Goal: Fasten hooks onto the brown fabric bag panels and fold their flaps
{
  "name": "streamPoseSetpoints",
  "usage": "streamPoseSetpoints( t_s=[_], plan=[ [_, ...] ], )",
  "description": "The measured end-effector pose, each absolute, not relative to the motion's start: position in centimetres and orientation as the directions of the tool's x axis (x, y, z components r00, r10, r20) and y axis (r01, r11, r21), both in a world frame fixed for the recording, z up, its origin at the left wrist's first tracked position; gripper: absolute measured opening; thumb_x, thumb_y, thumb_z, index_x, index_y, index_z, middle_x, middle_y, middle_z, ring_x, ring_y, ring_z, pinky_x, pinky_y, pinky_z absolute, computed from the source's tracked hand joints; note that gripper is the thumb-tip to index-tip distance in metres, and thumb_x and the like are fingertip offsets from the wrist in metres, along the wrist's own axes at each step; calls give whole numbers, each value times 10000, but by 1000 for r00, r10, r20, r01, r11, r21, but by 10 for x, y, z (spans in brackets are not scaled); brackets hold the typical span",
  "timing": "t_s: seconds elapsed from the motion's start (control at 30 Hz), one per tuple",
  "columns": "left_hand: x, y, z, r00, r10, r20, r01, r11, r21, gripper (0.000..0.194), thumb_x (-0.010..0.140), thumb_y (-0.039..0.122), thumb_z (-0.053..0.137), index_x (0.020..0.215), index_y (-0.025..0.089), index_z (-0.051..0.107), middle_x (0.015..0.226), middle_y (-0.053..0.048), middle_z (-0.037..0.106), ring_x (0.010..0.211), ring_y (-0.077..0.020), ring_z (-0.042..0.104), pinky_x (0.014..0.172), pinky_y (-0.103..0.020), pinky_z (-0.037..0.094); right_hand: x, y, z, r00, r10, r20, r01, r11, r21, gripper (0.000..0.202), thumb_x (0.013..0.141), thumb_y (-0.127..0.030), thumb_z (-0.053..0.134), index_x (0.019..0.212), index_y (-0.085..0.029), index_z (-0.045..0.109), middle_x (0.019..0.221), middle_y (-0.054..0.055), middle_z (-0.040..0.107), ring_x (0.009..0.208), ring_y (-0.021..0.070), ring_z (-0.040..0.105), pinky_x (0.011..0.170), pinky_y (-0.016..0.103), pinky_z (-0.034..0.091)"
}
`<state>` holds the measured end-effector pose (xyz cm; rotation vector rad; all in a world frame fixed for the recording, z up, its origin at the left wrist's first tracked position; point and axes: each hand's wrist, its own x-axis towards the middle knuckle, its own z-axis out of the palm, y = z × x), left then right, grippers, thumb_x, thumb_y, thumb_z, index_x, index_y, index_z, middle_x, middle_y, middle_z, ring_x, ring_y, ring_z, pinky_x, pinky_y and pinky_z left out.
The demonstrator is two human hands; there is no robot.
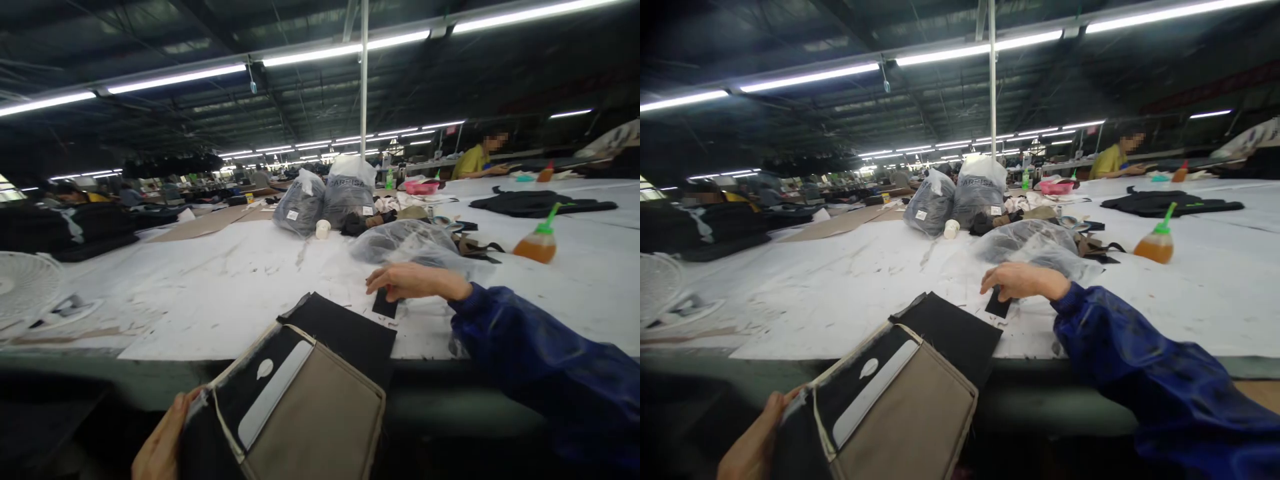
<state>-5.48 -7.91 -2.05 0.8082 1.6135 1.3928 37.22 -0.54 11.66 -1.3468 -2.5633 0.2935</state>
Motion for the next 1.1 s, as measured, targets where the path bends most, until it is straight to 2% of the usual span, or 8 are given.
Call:
streamPoseSetpoints(
  t_s=[0.13, 0.23, 0.37, 0.5, 0.67, 0.83, 0.97, 1.1],
  plan=[
    [-48, -79, -21, -416, 891, -183, -63, 172, 983, 585, 702, 630, 668, 1042, 155, 703, 1144, -52, 702, 1204, -290, 561, 1124, -402, 373, 393, 10, 91, -541, 840, 23, 783, 514, -349, 227, 707, -119, 608, 859, -212, 748, 825, 28, 696, 683, 156, 596, 640, 263, 417],
    [-52, -79, -32, -422, 901, -97, -35, 91, 995, 524, 679, 585, 707, 1011, 181, 715, 1135, -45, 700, 1202, -291, 560, 1113, -385, 383, 399, 23, 82, -476, 880, -12, 809, 432, -399, 105, 720, -216, 636, 767, -177, 721, 722, 20, 672, 666, 150, 585, 644, 254, 409],
    [-51, -80, -33, -392, 919, -34, -55, 13, 998, 461, 567, 492, 799, 915, 196, 736, 1048, -25, 722, 1114, -281, 603, 1002, -324, 471, 398, 24, 82, -405, 914, -22, 780, 333, -529, 268, 802, -387, 590, 850, -143, 691, 748, 49, 670, 665, 152, 575, 609, 258, 401],
    [-31, -83, -9, -382, 916, -121, -144, 70, 987, 391, 424, 420, 838, 708, 177, 725, 827, -8, 729, 912, -256, 640, 785, -268, 538, 393, 21, 86, -327, 945, -24, 713, 230, -662, 367, 788, -492, 596, 864, -136, 643, 688, 35, 616, 607, 143, 530, 548, 260, 370],
    [1, -79, 14, -376, 911, -172, -249, 80, 965, 384, 460, 393, 804, 754, 160, 721, 770, 17, 715, 768, -173, 620, 666, -203, 511, 379, 21, 100, -229, 932, 281, 746, 354, -565, 348, 722, -509, 673, 767, -164, 661, 800, 45, 627, 720, 164, 522, 647, 290, 379],
    [33, -71, 5, -222, 948, -229, -406, 124, 905, 360, 509, 389, 826, 730, 160, 657, 593, 46, 630, 544, -104, 536, 513, -179, 434, 344, 13, 122, -294, 919, 262, 732, 393, -556, 378, 765, -551, 618, 712, -180, 666, 615, -9, 556, 593, 142, 482, 573, 276, 344],
    [35, -73, 3, -196, 951, -240, -429, 137, 893, 371, 521, 381, 826, 761, 154, 658, 592, 40, 625, 544, -108, 541, 525, -192, 432, 345, 27, 130, -327, 859, 395, 838, 456, -299, 305, 832, -423, 541, 732, -180, 695, 633, 23, 613, 611, 166, 544, 614, 287, 375],
    [6, -71, 15, -435, 880, -191, -338, 37, 940, 347, 522, 346, 786, 802, 161, 695, 705, 35, 682, 668, -134, 593, 630, -212, 460, 382, 60, 143, -164, 842, 514, 949, 276, -150, 287, 847, -360, 517, 831, -178, 738, 796, 72, 710, 717, 209, 614, 652, 295, 415]
  ],
)
